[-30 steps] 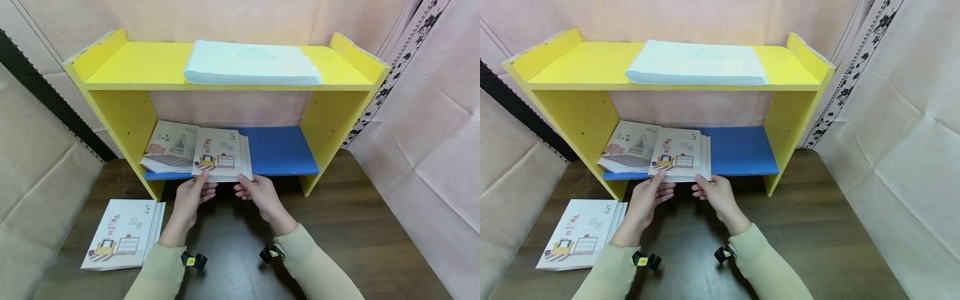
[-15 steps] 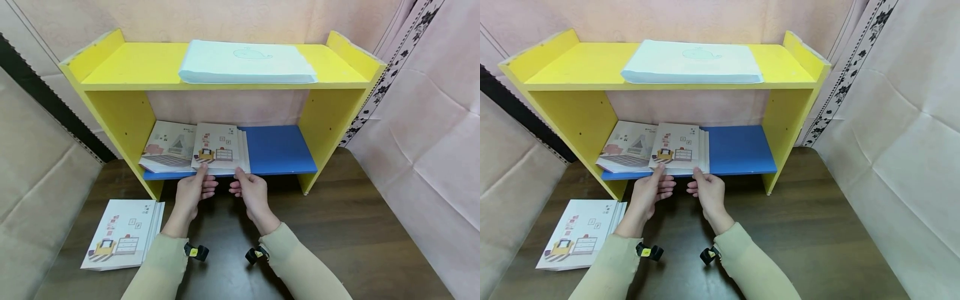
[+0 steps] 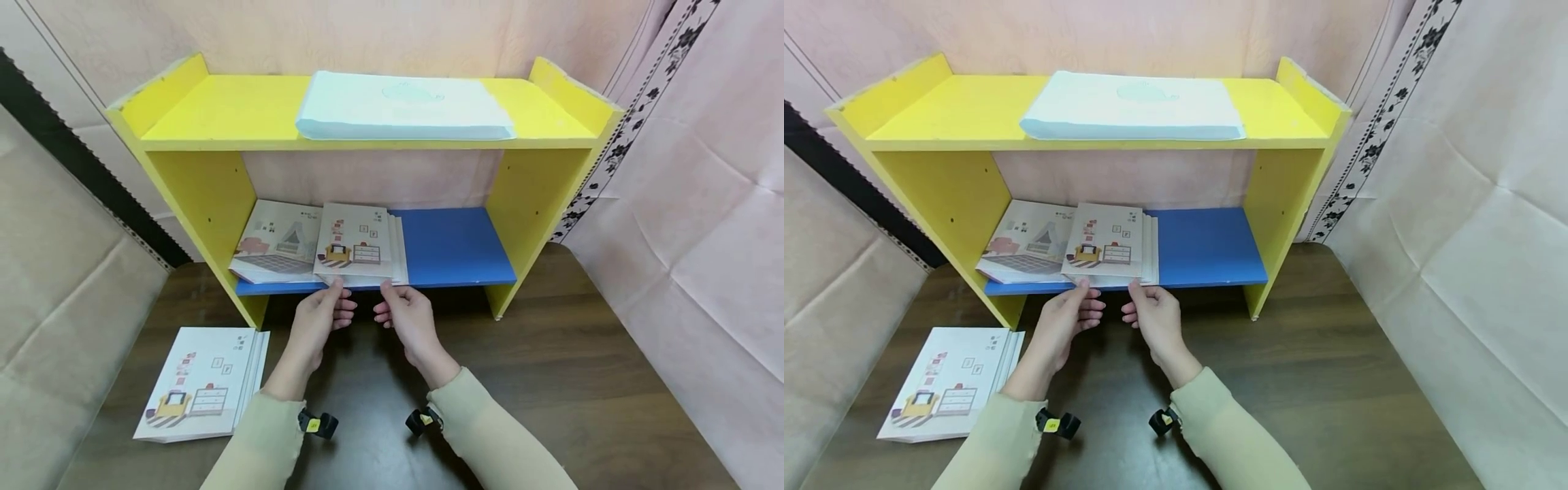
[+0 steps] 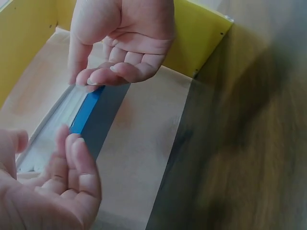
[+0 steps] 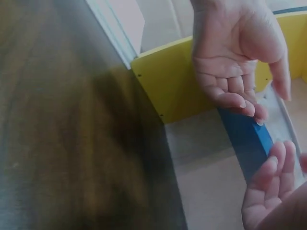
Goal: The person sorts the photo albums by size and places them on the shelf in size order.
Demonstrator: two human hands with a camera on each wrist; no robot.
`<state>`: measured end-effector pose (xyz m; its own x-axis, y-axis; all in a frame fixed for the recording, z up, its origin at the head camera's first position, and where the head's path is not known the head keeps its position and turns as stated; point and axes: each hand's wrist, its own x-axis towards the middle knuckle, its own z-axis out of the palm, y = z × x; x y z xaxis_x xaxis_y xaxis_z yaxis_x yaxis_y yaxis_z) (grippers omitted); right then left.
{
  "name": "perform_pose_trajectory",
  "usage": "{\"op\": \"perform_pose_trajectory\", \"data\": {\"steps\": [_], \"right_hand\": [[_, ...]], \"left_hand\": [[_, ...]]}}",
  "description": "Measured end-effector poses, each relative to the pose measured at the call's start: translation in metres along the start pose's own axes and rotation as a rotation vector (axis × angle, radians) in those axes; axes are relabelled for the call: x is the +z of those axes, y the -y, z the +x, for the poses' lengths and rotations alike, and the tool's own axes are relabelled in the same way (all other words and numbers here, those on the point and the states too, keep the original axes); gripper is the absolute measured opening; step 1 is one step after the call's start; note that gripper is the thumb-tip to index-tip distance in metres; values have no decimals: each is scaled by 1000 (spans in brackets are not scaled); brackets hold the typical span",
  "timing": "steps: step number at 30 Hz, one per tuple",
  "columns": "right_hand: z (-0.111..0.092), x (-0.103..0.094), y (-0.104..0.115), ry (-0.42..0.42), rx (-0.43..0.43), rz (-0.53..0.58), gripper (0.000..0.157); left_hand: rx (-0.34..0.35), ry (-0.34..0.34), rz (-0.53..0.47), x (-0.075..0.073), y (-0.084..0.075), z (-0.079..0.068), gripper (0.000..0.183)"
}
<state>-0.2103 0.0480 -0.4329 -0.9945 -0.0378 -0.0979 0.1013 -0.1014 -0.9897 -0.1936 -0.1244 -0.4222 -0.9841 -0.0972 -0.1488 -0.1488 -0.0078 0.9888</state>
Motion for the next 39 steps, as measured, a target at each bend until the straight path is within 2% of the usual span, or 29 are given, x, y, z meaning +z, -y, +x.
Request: {"op": "perform_pose_trajectory", "data": {"steps": [4,8,10,14,18,21,25,28,30,34,39], "right_hand": [[-10,5,-3,91,31,-57,42],[-16,15,-17,157,73,-70,43],[-15,22,-31,187,94,-62,47],[-26,40,-44,256,158,-34,48],[-39,63,-52,301,238,17,45],[-47,78,-54,321,277,25,45],[-56,93,-55,356,309,28,47],[-60,102,-56,388,331,45,48],[-62,106,-57,406,346,53,49],[-63,109,-59,424,373,88,50],[-62,110,-61,434,406,147,49]], "left_hand": [[25,33,100,-11,8,-8,58],[55,34,226,-32,15,-18,55],[61,31,295,-46,18,-24,56],[64,14,449,-77,24,-38,63],[51,-18,606,-109,29,-52,72],[35,-30,685,-131,34,-56,78],[59,-95,827,-157,42,-59,87],[104,-181,944,-174,48,-60,92],[109,-229,1009,-182,52,-62,97],[48,-266,1089,-196,59,-60,116],[-87,-233,1078,-207,65,-52,130]]}}
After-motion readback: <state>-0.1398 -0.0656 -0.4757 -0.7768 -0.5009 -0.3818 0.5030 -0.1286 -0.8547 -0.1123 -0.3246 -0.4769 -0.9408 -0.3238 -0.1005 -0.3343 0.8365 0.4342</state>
